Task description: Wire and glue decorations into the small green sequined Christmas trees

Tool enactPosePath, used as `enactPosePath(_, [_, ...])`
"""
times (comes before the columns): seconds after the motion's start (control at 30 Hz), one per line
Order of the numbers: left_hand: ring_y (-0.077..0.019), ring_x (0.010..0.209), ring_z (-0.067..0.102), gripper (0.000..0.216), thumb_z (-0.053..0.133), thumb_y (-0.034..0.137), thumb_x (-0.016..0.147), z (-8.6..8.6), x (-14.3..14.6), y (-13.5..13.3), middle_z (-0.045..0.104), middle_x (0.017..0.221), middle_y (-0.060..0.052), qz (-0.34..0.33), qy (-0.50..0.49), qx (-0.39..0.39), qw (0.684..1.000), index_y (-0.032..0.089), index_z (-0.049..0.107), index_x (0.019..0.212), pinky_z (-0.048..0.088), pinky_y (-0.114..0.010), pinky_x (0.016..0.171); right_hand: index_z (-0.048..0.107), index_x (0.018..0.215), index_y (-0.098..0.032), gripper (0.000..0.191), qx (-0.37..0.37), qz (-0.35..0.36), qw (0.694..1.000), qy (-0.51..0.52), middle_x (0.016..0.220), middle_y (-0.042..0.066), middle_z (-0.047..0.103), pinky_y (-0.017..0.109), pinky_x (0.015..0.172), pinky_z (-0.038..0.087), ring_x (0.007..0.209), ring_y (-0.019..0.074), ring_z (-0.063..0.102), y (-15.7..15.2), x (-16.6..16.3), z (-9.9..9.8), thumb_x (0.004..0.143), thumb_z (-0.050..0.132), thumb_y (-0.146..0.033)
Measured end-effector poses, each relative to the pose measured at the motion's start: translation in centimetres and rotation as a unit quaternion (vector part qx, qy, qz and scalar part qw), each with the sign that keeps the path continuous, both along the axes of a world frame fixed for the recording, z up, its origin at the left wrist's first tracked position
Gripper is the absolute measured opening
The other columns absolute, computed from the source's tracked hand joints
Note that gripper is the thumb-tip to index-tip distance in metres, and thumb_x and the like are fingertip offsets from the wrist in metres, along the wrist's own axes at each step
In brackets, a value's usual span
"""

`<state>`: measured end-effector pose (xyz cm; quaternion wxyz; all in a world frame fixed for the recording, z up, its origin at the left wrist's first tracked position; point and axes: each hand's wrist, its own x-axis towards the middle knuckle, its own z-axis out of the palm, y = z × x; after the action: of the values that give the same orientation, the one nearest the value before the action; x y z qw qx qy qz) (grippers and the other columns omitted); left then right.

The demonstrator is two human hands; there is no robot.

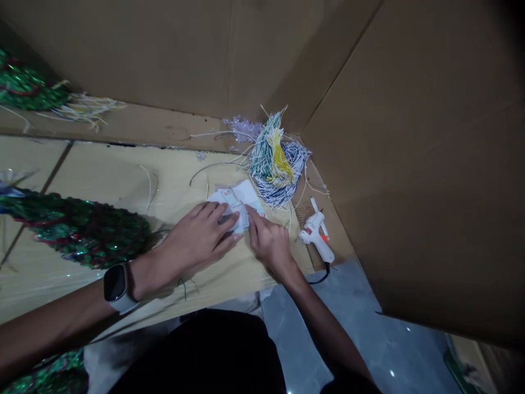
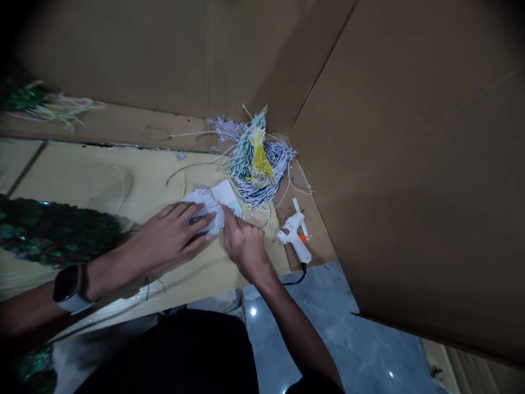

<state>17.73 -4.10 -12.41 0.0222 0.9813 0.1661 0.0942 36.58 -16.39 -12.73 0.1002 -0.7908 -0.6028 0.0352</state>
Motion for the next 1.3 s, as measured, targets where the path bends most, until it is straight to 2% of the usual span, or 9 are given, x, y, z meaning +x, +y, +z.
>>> enactPosePath(0.1, [-0.0365, 0.122, 0.066, 0.041, 0.047, 0.036, 0.116, 1.3, -0.3, 0.0, 0.07, 0.13, -0.018, 0.009, 0.027, 0.018, 0.999, 0.021, 0.071, 0.145, 0.054, -0.053, 0.105, 0.053, 0.167, -0.029, 0.05, 0.016, 0.029, 0.999, 0.009, 0.132, 0.008, 0.082, 0.026, 0.092, 0.058, 0.109, 0.0209, 0.081, -0.5, -0.3, 0.3, 0.118, 0.044, -0.034])
enactPosePath(0.23, [-0.0351, 0.123, 0.063, 0.039, 0.046, 0.033, 0.117, 2.5, -0.5, -0.1, 0.068, 0.132, -0.017, 0.017, 0.027, -0.007, 0.999, 0.021, 0.07, 0.145, 0.056, -0.051, 0.106, 0.052, 0.168, -0.024, 0.054, 0.029, 0.067, 0.997, -0.001, 0.13, 0.011, 0.081, 0.028, 0.093, 0.06, 0.108, 0.0226, 0.079, -0.9, -0.7, -0.1, 0.114, 0.048, -0.026])
enactPosePath(0.37, [-0.0394, 0.146, 0.055, 0.054, 0.046, 0.04, 0.117, 1.2, -0.6, 0.0, 0.059, 0.154, -0.025, 0.024, -0.008, -0.029, 0.999, 0.008, 0.053, 0.16, 0.051, -0.056, 0.122, 0.056, 0.165, -0.021, 0.052, 0.055, 0.075, 0.996, 0.016, 0.134, 0.011, 0.081, 0.029, 0.091, 0.061, 0.107, 0.0222, 0.081, -0.8, -0.8, -0.6, 0.114, 0.047, -0.024])
enactPosePath(0.5, [-0.0372, 0.167, 0.037, 0.062, 0.044, 0.041, 0.118, -0.9, -0.8, 0.2, 0.046, 0.174, -0.024, 0.006, -0.024, -0.032, 0.999, 0.006, 0.041, 0.168, 0.037, -0.057, 0.137, 0.05, 0.168, -0.02, 0.056, 0.027, 0.064, 0.998, 0.006, 0.116, 0.009, 0.087, 0.026, 0.076, 0.059, 0.087, 0.0191, 0.082, -0.6, -1.0, -0.4, 0.113, 0.049, -0.025])
enactPosePath(0.6, [-0.0358, 0.17, 0.035, 0.062, 0.046, 0.041, 0.117, -1.6, -0.9, 0.3, 0.046, 0.175, -0.022, 0.003, -0.022, -0.036, 0.999, 0.007, 0.043, 0.168, 0.036, -0.055, 0.139, 0.046, 0.171, -0.019, 0.06, 0.014, 0.052, 0.999, -0.001, 0.109, 0.009, 0.088, 0.026, 0.072, 0.058, 0.083, 0.0201, 0.082, -0.6, -1.2, -0.2, 0.111, 0.05, -0.025])
enactPosePath(0.8, [-0.038, 0.168, 0.039, 0.057, 0.048, 0.034, 0.116, -1.2, -0.8, 0.4, 0.054, 0.17, -0.022, -0.016, -0.042, -0.017, 0.999, 0.005, 0.05, 0.165, 0.042, -0.059, 0.136, 0.049, 0.169, -0.02, 0.058, 0.003, 0.059, 0.998, 0.006, 0.117, 0.01, 0.087, 0.027, 0.071, 0.059, 0.086, 0.0214, 0.084, -0.4, -1.0, -0.3, 0.111, 0.05, -0.024])
enactPosePath(0.9, [-0.0388, 0.169, 0.036, 0.057, 0.05, 0.032, 0.115, -1.2, -0.7, 0.4, 0.053, 0.171, -0.022, -0.022, -0.045, -0.017, 0.999, 0.004, 0.051, 0.164, 0.041, -0.059, 0.137, 0.052, 0.167, -0.019, 0.057, 0.016, 0.061, 0.998, 0.013, 0.117, 0.01, 0.088, 0.027, 0.069, 0.059, 0.085, 0.0206, 0.084, -0.3, -0.8, -0.8, 0.11, 0.052, -0.023])
enactPosePath(1.1, [-0.0386, 0.171, 0.032, 0.057, 0.05, 0.031, 0.114, -1.3, -0.5, 0.3, 0.051, 0.173, -0.022, -0.018, -0.036, -0.035, 0.999, 0.003, 0.051, 0.165, 0.037, -0.059, 0.139, 0.057, 0.163, -0.019, 0.055, 0.057, 0.058, 0.997, 0.019, 0.104, 0.007, 0.088, 0.027, 0.067, 0.058, 0.081, 0.02, 0.082, -0.3, -0.8, -1.3, 0.109, 0.053, -0.023])
enactPosePath(1.3, [-0.0389, 0.172, 0.029, 0.06, 0.049, 0.03, 0.114, -1.5, -0.5, 0.4, 0.046, 0.176, -0.023, -0.012, -0.019, -0.029, 0.999, 0.004, 0.047, 0.168, 0.038, -0.06, 0.139, 0.061, 0.159, -0.019, 0.048, 0.084, 0.049, 0.994, 0.054, 0.109, 0.008, 0.088, 0.027, 0.07, 0.061, 0.083, 0.0195, 0.083, -0.4, -0.7, -0.9, 0.112, 0.05, -0.023])
